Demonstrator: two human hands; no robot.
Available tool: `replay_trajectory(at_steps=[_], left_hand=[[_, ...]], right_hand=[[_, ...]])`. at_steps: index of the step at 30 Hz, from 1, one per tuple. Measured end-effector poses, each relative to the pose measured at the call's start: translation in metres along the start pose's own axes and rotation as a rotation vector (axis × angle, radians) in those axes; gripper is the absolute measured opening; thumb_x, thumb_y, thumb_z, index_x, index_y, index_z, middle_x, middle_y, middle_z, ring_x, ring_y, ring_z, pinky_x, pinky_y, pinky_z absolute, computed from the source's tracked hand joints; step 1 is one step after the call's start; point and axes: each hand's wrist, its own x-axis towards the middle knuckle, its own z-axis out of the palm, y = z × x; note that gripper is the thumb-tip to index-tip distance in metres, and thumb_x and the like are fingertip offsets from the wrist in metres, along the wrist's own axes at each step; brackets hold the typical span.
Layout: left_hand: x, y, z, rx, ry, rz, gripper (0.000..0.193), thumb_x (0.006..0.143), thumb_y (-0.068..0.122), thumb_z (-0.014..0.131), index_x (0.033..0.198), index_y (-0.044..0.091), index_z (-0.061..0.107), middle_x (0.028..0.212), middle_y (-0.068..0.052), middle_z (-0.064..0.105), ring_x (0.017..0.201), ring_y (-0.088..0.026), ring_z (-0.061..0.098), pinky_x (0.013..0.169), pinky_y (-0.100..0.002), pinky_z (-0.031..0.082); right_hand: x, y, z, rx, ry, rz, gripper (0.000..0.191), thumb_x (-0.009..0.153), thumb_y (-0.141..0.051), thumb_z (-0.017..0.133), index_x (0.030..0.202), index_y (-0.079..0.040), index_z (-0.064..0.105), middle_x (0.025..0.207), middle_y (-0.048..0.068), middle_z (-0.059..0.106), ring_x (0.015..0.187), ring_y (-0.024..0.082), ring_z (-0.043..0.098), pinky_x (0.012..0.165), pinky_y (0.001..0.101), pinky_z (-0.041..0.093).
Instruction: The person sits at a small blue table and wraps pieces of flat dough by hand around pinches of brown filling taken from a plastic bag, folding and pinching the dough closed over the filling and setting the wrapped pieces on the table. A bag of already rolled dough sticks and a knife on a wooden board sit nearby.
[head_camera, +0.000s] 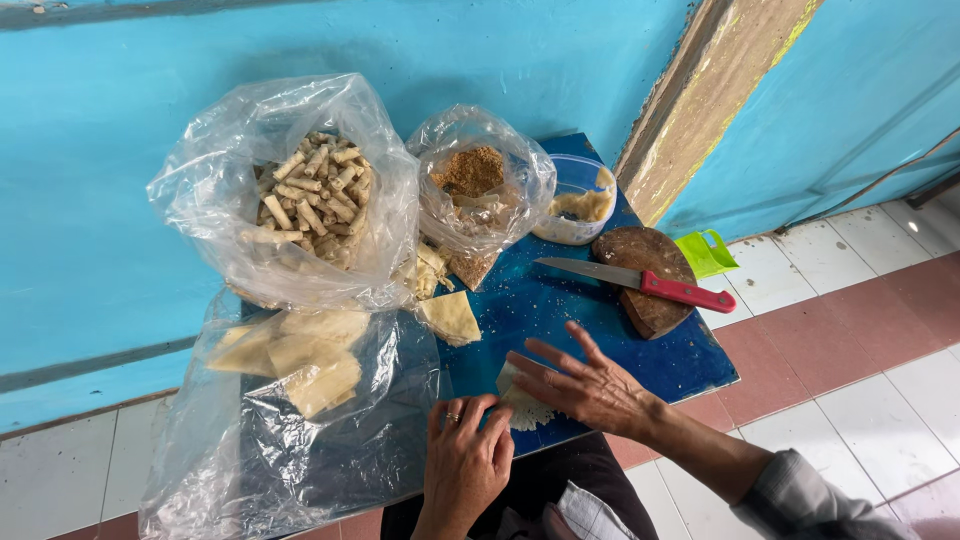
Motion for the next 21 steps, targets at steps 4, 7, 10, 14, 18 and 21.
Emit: replay_trajectory(at_steps=[4, 7, 10, 14, 18, 21], left_hand=[[0.000, 0.000, -0.001, -0.013, 0.011, 0.007, 0.020, 0.085, 0.012, 0.070, 0.105, 0.009, 0.073, 0.108, -0.003, 0.066, 0.103, -0.025, 0.061, 0.095, -0.049, 0.042], [0.000, 0.000, -0.001, -0.009, 0.021, 0.012, 0.023, 0.084, 0.012, 0.070, 0.107, 0.009, 0.074, 0.108, -0.003, 0.066, 0.102, -0.025, 0.061, 0.096, -0.049, 0.042], [0.000, 0.000, 0.000, -0.023, -0.003, -0.005, 0.022, 0.085, 0.012, 0.070, 0.106, 0.009, 0.074, 0.108, -0.003, 0.067, 0.102, -0.024, 0.062, 0.096, -0.049, 0.042], [0.000, -0.002, -0.001, -0.021, 0.002, 0.011, 0.023, 0.086, 0.013, 0.070, 0.107, 0.007, 0.074, 0.108, -0.005, 0.067, 0.103, -0.025, 0.062, 0.097, -0.049, 0.041], [-0.001, -0.001, -0.003, -0.030, -0.018, -0.013, 0.024, 0.086, 0.012, 0.069, 0.108, 0.008, 0.074, 0.109, -0.004, 0.067, 0.103, -0.024, 0.062, 0.097, -0.048, 0.042], [0.002, 0.001, -0.002, -0.023, -0.006, -0.002, 0.024, 0.085, 0.011, 0.069, 0.108, 0.008, 0.074, 0.109, -0.004, 0.067, 0.103, -0.025, 0.061, 0.096, -0.049, 0.042]], right_hand=[[0.002, 0.011, 0.012, 0.047, -0.054, -0.043, 0.073, 0.081, -0.021, 0.076, 0.149, -0.024, 0.053, 0.165, 0.002, 0.033, 0.150, 0.028, 0.030, 0.120, 0.0647, 0.023], [0.010, 0.031, 0.012, 0.003, -0.030, 0.010, 0.075, 0.077, -0.013, 0.076, 0.146, -0.030, 0.052, 0.164, 0.002, 0.031, 0.149, 0.028, 0.030, 0.120, 0.0658, 0.020], [0.016, 0.033, 0.010, 0.029, 0.008, 0.109, 0.080, 0.074, -0.005, 0.075, 0.142, -0.039, 0.052, 0.163, -0.001, 0.030, 0.150, 0.024, 0.029, 0.124, 0.0656, 0.019], [0.019, 0.025, 0.008, 0.090, -0.066, 0.080, 0.073, 0.078, -0.010, 0.075, 0.144, -0.033, 0.054, 0.164, 0.000, 0.027, 0.149, 0.026, 0.026, 0.122, 0.0664, 0.017], [0.022, 0.034, 0.007, -0.043, -0.147, 0.049, 0.077, 0.075, -0.009, 0.075, 0.146, -0.031, 0.054, 0.165, 0.002, 0.026, 0.150, 0.028, 0.024, 0.120, 0.0640, 0.018], [0.024, 0.039, 0.006, 0.050, -0.141, 0.104, 0.072, 0.077, -0.010, 0.076, 0.142, -0.033, 0.053, 0.164, 0.001, 0.026, 0.150, 0.030, 0.023, 0.122, 0.0651, 0.017]])
